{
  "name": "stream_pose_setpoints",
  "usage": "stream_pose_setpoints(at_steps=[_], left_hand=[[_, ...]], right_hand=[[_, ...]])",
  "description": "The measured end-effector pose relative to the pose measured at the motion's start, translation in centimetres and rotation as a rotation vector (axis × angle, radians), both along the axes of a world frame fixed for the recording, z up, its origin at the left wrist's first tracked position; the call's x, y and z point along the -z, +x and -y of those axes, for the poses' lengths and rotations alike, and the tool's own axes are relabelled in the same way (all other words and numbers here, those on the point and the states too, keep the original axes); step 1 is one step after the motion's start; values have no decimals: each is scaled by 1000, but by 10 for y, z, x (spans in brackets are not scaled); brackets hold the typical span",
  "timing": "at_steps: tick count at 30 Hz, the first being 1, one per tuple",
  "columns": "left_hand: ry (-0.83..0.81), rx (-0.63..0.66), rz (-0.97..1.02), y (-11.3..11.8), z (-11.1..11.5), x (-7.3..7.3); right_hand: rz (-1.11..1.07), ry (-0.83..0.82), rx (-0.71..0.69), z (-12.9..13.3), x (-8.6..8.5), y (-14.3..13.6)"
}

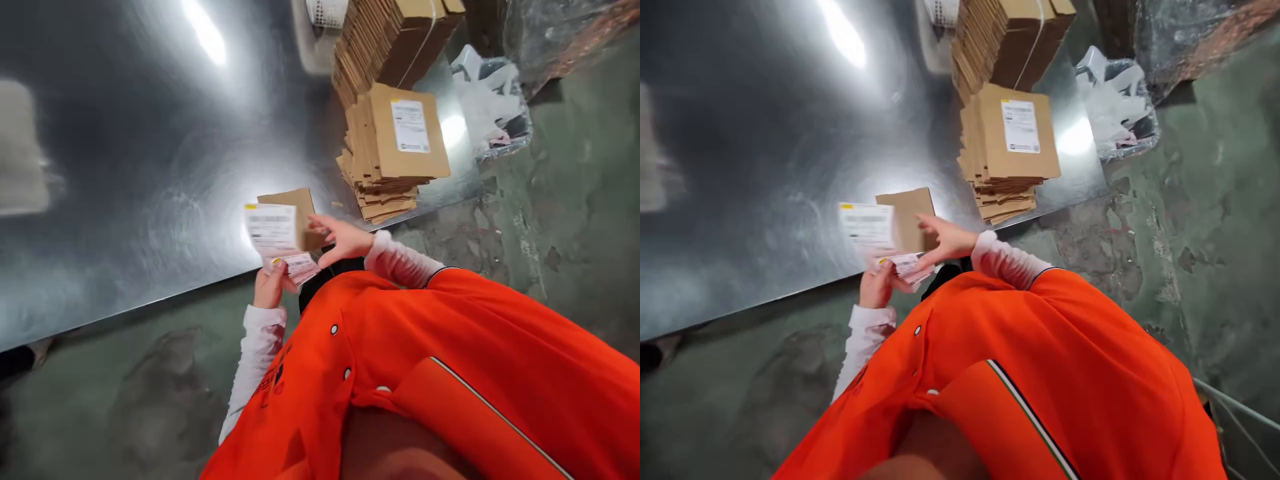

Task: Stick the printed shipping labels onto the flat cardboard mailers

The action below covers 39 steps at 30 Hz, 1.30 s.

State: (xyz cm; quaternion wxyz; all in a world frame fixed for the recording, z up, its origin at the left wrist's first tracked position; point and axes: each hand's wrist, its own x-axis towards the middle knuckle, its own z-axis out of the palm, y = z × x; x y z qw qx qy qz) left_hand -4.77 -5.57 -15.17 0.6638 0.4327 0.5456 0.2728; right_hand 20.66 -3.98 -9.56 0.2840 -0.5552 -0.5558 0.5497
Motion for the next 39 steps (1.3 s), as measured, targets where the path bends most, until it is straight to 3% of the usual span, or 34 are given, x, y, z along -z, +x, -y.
stream_pose_setpoints(at_steps=[1, 3, 5, 7, 10, 14, 19, 23, 26, 29, 34, 39], left_hand=[[-19, 57, -20, 0, 3, 0], [15, 67, -7, -1, 3, -1], [82, -87, 95, -3, -2, 1], [79, -236, 213, -1, -9, 6], [-33, -284, 267, 7, -10, 20], [-66, -329, 240, 23, 5, 37], [19, -428, 44, 42, 22, 58], [83, -547, -84, 51, 26, 75], [-89, -427, 65, 47, 27, 89], [-315, -281, 198, 36, 32, 106], [-427, -277, 208, 20, 41, 129], [-452, -303, 220, 17, 46, 140]], right_hand=[[-153, -99, -6, 9, 15, -29], [-319, -224, 123, 26, 42, -67], [-358, -282, 196, 37, 61, -83], [-342, -309, 110, 37, 72, -84], [-193, -267, 15, 27, 74, -73], [112, -126, -25, 14, 63, -56], [290, -32, -71, 19, 59, -50], [325, 22, -53, 14, 70, -50], [329, 78, -66, -11, 89, -51], [410, 66, -17, -55, 115, -54], [631, 39, 75, -126, 147, -56], [680, 37, 91, -149, 158, -55]])
